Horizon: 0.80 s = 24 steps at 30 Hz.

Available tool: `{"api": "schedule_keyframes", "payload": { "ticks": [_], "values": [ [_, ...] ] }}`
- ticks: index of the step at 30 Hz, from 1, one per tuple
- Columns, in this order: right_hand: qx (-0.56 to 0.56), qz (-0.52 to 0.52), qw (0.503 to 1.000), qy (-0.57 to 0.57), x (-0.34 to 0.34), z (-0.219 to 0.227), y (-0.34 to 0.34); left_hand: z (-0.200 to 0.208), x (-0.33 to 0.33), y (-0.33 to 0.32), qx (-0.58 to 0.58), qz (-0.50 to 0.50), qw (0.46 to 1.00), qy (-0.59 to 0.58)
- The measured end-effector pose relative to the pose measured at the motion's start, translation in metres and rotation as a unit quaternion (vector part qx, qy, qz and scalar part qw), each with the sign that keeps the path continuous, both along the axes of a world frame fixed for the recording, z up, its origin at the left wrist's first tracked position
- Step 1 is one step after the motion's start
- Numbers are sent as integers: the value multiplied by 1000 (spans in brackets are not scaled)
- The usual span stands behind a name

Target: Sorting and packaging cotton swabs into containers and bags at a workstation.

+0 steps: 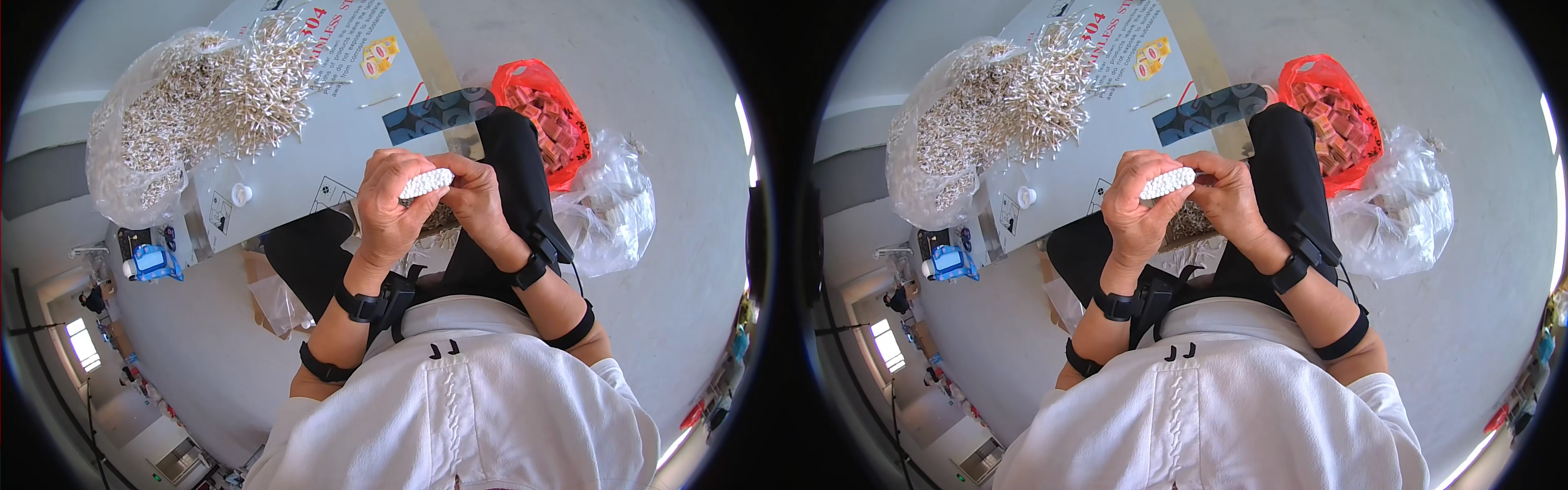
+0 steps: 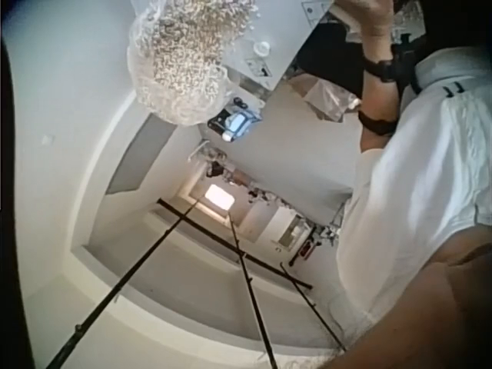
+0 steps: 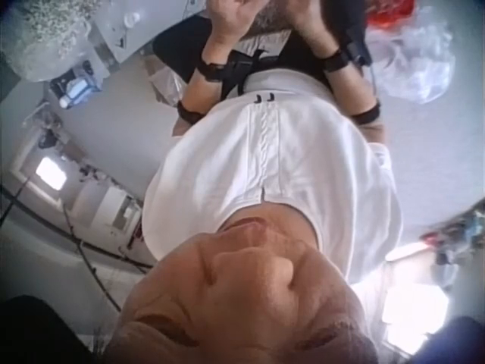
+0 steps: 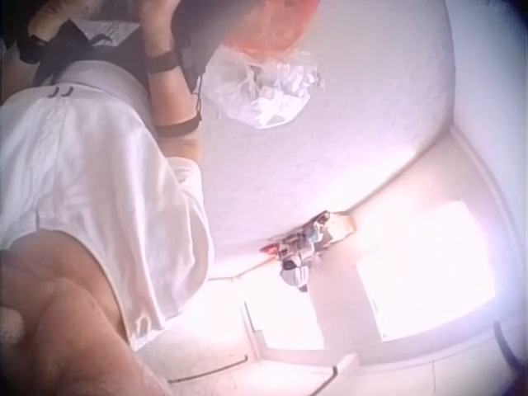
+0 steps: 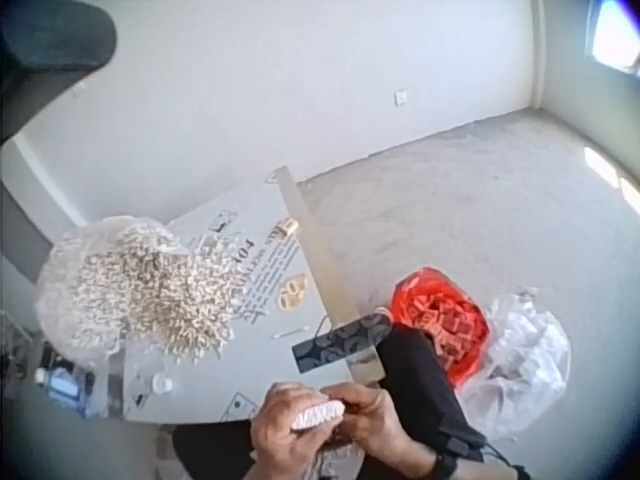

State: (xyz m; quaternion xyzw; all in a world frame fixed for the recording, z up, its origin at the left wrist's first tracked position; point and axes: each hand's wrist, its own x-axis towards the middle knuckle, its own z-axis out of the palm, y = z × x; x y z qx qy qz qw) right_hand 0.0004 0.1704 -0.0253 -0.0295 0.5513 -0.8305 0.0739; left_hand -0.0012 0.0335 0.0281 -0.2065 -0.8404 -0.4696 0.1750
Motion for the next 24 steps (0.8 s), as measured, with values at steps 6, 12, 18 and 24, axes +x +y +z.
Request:
{"api": "schedule_keyframes", "payload": {
  "ticks": [6, 12, 18, 24],
  "values": [
    [7, 0, 1000, 2, 0, 2, 0, 1, 0, -2, -15, -3, 1000, -4],
    [-10, 3, 1000, 2, 1, 2, 0, 0, 0, -2, -12, -6, 1000, -5],
    [-16, -1, 1000, 0, 1, 2, 1, 0, 1, -3, -2, -11, 1000, -20],
    [-77, 81, 992, -65, 0, 18, 12, 2, -1, -5, -4, 0, 999, -35]
  ]
}}
